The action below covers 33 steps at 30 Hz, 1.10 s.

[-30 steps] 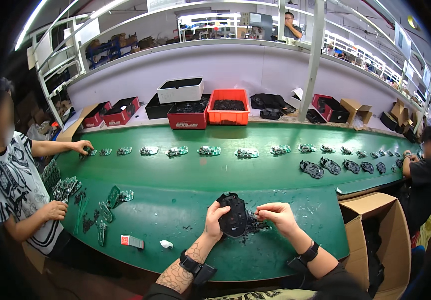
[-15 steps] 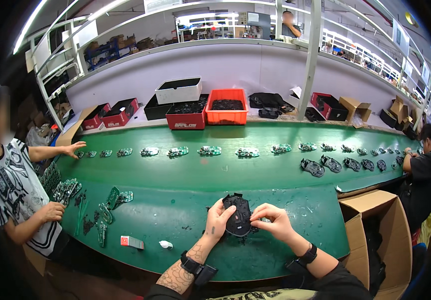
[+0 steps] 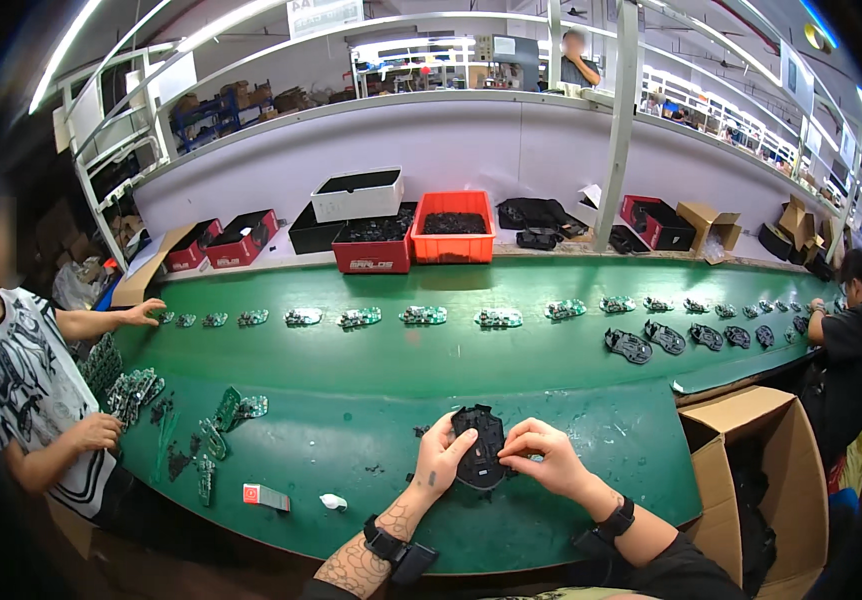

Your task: The person assembles electronic components on a green workbench. They apply glue to black plastic casings and attach small black parts, then place the finished units into a cardboard box. The person repeats this process for multiple units throughout the clip.

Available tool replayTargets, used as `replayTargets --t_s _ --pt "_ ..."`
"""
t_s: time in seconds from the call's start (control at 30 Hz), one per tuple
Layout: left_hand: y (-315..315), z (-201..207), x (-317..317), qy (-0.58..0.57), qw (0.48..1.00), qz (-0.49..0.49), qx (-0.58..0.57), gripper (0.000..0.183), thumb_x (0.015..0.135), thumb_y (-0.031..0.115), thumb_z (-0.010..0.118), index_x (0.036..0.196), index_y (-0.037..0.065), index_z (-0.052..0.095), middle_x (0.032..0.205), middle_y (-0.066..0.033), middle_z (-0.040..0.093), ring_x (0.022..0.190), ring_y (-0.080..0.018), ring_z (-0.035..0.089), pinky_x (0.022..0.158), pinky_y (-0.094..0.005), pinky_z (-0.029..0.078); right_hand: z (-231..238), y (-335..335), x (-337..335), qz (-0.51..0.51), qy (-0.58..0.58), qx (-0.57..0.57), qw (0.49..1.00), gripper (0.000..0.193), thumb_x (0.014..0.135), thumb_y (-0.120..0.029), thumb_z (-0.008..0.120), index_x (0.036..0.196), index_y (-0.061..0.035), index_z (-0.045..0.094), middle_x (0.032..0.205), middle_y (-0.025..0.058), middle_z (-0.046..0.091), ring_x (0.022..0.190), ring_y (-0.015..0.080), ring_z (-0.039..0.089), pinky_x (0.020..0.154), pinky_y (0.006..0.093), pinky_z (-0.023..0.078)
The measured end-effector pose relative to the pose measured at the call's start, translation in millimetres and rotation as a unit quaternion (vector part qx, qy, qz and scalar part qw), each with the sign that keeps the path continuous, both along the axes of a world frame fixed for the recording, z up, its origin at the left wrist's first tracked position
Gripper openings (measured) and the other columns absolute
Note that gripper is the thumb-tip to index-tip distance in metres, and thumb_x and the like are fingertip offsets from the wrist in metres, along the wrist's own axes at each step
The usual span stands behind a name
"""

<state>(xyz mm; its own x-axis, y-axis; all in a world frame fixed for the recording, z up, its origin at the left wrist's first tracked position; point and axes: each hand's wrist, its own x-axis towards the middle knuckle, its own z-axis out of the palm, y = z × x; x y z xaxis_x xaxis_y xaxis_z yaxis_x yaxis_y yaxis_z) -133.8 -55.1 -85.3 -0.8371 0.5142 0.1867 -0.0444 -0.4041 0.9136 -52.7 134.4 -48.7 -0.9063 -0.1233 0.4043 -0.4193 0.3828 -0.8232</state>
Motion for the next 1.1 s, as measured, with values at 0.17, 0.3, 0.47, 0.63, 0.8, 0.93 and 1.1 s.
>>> replayTargets --t_s 0.17,0.3,0.47,0.63,0.8,0.93,1.1 --pt "-2.6 6.6 3.6 0.012 1.0 0.0 -0.02 0.033 0.095 0.008 0.055 0.125 -0.006 0.049 0.108 -0.0106 0.065 0.093 -0.0136 0.065 0.08 -0.0267 0.054 -4.3 -2.6 -1.9 -0.009 0.005 -0.005 1.0 0.012 0.076 -0.002 0.075 0.087 -0.003 0.07 0.093 0.0066 0.061 0.082 0.0176 0.062 0.071 0.0292 0.052" --pt "-4.2 9.4 4.9 0.015 0.999 -0.003 -0.039 0.033 0.096 0.01 0.055 0.125 -0.005 0.049 0.108 -0.0103 0.065 0.092 -0.0133 0.065 0.079 -0.0266 0.054 0.2 -3.3 -0.3 -0.007 0.013 0.015 1.0 0.011 0.077 -0.001 0.074 0.087 -0.0016 0.069 0.093 0.007 0.06 0.082 0.0162 0.063 0.07 0.0276 0.053" --pt "-5.0 3.1 2.9 0.028 0.999 0.009 -0.039 0.035 0.096 0.013 0.057 0.124 -0.006 0.049 0.106 -0.0098 0.066 0.09 -0.0124 0.065 0.078 -0.0258 0.053 -1.9 -4.6 -2.3 -0.005 0.02 0.017 1.0 0.01 0.078 0.0 0.073 0.088 -0.0005 0.069 0.095 0.0071 0.06 0.08 0.0146 0.063 0.068 0.0259 0.054" --pt "-4.0 -5.5 -0.7 0.043 0.997 0.016 -0.054 0.036 0.095 0.014 0.057 0.123 -0.006 0.05 0.104 -0.0094 0.066 0.09 -0.0108 0.064 0.076 -0.0249 0.052 -10.2 -5.5 -4.4 -0.006 -0.003 -0.023 1.0 0.01 0.078 0.002 0.074 0.087 -0.0002 0.069 0.095 0.0054 0.059 0.079 0.0099 0.061 0.064 0.0232 0.052" --pt "-8.4 -5.3 -1.5 0.056 0.995 0.032 -0.075 0.036 0.095 0.015 0.058 0.123 -0.006 0.05 0.102 -0.0093 0.067 0.088 -0.0102 0.064 0.074 -0.0247 0.052 -6.3 -8.5 -5.0 -0.002 -0.01 -0.007 1.0 0.011 0.078 0.002 0.074 0.087 0.0 0.069 0.096 0.0059 0.059 0.08 0.0106 0.061 0.066 0.023 0.053" --pt "-4.8 -5.3 -2.2 0.052 0.996 0.027 -0.067 0.036 0.095 0.015 0.058 0.123 -0.007 0.05 0.101 -0.0088 0.067 0.086 -0.0096 0.063 0.074 -0.025 0.051 -8.4 -4.7 -6.3 -0.004 -0.001 0.001 1.0 0.011 0.079 -0.001 0.072 0.089 -0.0007 0.069 0.096 0.0065 0.06 0.079 0.0122 0.063 0.068 0.0247 0.054" --pt "0.0 0.8 -2.7 0.072 0.994 0.053 -0.059 0.037 0.092 0.016 0.061 0.121 -0.005 0.052 0.093 -0.0054 0.065 0.084 -0.0088 0.059 0.073 -0.0254 0.049 -11.3 -1.0 -10.4 0.009 0.036 -0.001 0.999 0.008 0.078 0.0 0.071 0.085 -0.002 0.067 0.091 0.0074 0.06 0.082 0.017 0.062 0.069 0.0293 0.052"
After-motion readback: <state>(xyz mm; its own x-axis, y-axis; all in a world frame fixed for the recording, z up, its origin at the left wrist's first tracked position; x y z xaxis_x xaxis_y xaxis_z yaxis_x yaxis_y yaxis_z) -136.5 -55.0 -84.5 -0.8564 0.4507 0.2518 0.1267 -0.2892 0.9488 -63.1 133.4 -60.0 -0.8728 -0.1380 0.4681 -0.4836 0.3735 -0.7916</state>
